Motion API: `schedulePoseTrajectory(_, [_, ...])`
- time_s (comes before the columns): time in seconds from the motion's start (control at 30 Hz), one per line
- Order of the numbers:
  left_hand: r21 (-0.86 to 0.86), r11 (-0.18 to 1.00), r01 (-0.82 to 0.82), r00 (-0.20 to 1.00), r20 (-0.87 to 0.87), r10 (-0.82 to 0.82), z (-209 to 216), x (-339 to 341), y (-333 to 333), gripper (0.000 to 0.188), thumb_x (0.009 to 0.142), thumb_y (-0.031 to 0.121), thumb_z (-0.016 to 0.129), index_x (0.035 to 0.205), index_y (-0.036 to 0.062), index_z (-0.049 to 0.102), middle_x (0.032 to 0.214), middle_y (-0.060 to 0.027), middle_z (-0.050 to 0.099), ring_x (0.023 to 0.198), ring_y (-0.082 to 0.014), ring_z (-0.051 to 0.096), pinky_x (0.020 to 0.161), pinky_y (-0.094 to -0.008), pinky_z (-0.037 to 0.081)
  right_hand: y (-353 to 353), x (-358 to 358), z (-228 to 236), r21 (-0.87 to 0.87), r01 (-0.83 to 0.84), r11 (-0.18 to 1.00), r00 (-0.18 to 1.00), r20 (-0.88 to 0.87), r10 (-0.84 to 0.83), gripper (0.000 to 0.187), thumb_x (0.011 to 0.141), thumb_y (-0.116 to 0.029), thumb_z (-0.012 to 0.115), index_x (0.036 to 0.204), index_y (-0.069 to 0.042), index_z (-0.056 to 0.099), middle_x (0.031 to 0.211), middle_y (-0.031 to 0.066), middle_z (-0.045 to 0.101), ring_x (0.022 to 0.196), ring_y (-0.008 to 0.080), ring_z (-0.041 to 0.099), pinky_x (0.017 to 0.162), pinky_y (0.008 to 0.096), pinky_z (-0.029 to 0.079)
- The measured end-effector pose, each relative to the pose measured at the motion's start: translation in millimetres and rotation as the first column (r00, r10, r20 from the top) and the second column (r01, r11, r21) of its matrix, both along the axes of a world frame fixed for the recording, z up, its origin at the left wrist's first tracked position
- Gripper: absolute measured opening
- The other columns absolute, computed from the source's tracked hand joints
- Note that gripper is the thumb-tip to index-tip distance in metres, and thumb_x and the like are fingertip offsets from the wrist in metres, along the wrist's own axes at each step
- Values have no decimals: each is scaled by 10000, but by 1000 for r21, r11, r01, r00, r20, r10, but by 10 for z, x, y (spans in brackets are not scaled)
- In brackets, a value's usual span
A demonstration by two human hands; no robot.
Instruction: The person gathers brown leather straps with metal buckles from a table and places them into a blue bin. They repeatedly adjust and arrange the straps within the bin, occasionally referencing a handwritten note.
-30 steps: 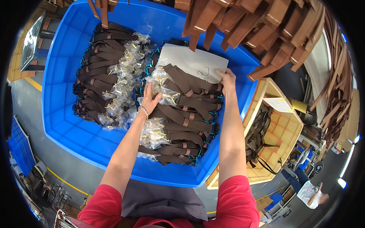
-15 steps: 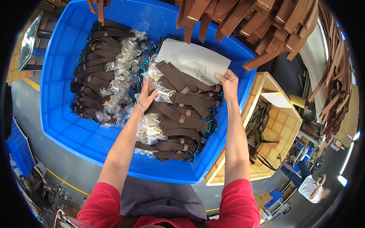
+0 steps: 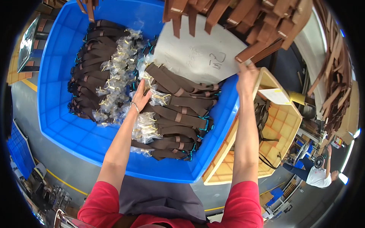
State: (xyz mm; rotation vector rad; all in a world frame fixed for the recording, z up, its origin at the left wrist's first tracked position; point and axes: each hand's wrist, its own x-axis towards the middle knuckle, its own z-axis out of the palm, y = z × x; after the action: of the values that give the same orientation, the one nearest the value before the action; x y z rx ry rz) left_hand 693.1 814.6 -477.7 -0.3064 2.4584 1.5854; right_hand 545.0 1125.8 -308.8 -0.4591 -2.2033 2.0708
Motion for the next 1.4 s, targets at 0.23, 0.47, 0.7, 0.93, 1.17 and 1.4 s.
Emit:
schedulePoseTrajectory(0.23, [-170, 970, 173, 927, 361, -102, 76, -244, -17, 791, 761, 555, 448, 1356, 175, 90, 1374, -141, 200, 1231, -352, 252, 977, -480, 235, 100, -54, -192, 45, 58, 997, 960, 273, -68, 420, 703, -172, 632, 1096, -105, 503, 1105, 85, 522, 1016, 210, 488, 882, 381, 338])
schedulePoseTrajectory(0.47, [-196, 971, 140, 932, 357, -63, 497, 137, -219, 732, 759, 680, 269, 1348, 255, 178, 1410, -65, 145, 1288, -299, 137, 955, -596, 98, 72, 310, -377, 717, -97, 690, 979, 194, -65, 533, 706, -175, 596, 1162, 44, 428, 1168, 189, 476, 1082, 323, 445, 916, 360, 348])
schedulePoseTrajectory(0.7, [-209, 916, -342, 823, 404, 399, 484, 1265, -369, 663, 822, 557, 329, 1328, 137, 245, 1388, -157, 161, 1282, -328, 129, 1006, -484, 119, -1144, 1821, -30, 722, -691, 26, 638, 592, 493, 738, 711, -546, 529, 1318, -220, 265, 1386, 154, 130, 1272, 373, 90, 948, 626, 93])
schedulePoseTrajectory(0.93, [-298, 936, -185, 742, 582, 332, 495, 1504, 171, 752, 784, 607, 326, 1358, 159, 137, 1413, -139, 17, 1300, -303, 62, 976, -581, 47, -829, 2321, -658, 734, -667, -125, 625, 643, 442, 784, 708, -542, 532, 1345, -222, 205, 1401, 143, 94, 1285, 356, 50, 956, 620, 11])
schedulePoseTrajectory(1.17, [-221, 840, -495, 621, 586, 520, 683, 1615, 35, 715, 795, 560, 383, 1353, 177, 153, 1410, -147, 52, 1295, -317, 77, 1005, -484, 102, -857, 2395, -159, 772, -635, -7, 571, 475, 670, 676, 716, -408, 555, 1286, -133, 317, 1359, 164, 206, 1263, 349, 154, 977, 568, 88])
schedulePoseTrajectory(1.4, [53, 878, -476, 700, 627, 341, 358, 2007, -104, 779, 760, 565, 437, 1356, 164, 136, 1408, -131, 83, 1292, -329, 74, 1012, -463, 134, -957, 3423, -54, 739, -674, -25, 518, 496, 697, 560, 652, -132, 602, 1167, -37, 402, 1102, 109, 446, 998, 252, 433, 786, 366, 350])
